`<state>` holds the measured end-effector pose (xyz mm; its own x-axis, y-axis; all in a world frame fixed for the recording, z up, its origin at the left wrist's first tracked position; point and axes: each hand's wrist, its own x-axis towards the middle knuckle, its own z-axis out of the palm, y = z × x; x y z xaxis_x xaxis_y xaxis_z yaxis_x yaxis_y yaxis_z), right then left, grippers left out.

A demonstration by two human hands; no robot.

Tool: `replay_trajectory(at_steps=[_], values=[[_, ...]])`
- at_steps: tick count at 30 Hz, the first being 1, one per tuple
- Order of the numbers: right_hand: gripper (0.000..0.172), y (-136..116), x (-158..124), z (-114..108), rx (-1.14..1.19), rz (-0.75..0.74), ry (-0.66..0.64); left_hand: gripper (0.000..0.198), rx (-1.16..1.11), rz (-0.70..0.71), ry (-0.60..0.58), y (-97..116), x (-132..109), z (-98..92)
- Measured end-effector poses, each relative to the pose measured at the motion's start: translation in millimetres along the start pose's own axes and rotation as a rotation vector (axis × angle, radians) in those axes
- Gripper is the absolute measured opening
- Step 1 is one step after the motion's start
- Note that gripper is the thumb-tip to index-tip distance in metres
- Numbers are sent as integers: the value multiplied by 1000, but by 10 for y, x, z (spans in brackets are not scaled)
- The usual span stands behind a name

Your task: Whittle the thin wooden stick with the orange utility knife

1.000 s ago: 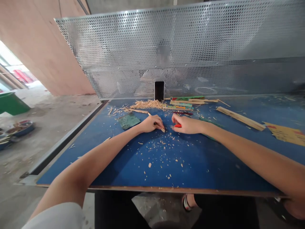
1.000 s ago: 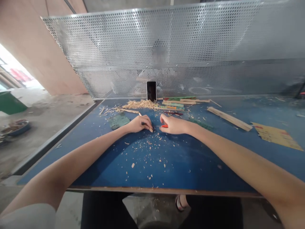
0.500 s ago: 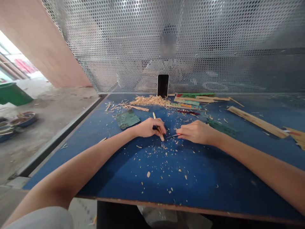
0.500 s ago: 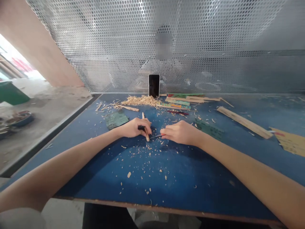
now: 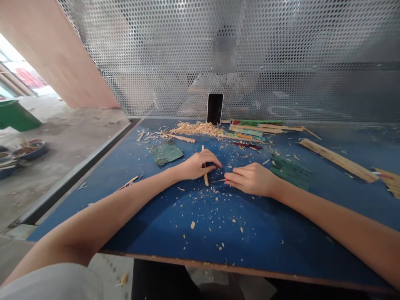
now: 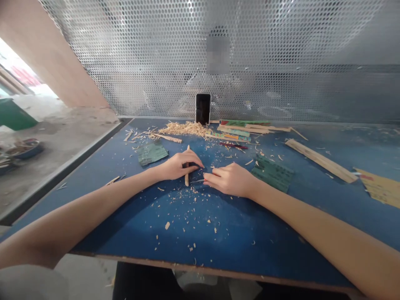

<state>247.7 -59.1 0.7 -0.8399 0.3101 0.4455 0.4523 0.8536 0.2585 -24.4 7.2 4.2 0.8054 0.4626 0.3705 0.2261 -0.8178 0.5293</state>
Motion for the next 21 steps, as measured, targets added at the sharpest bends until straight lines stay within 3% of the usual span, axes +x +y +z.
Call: replay_trajectory(at_steps=[4, 8, 12, 21], values=[[28, -17, 14, 9, 50, -1, -7, 46, 278, -42, -6, -79, -25, 97], [28, -26, 9, 6, 41, 0, -7, 56, 433, -46, -147, -139, -65, 125], [27, -55, 26, 12, -22, -12, 1, 57, 477, -99, -213, -131, -76, 83], [26, -99, 62, 8, -46, -25, -17, 59, 457, -124, -219, -89, -57, 44]])
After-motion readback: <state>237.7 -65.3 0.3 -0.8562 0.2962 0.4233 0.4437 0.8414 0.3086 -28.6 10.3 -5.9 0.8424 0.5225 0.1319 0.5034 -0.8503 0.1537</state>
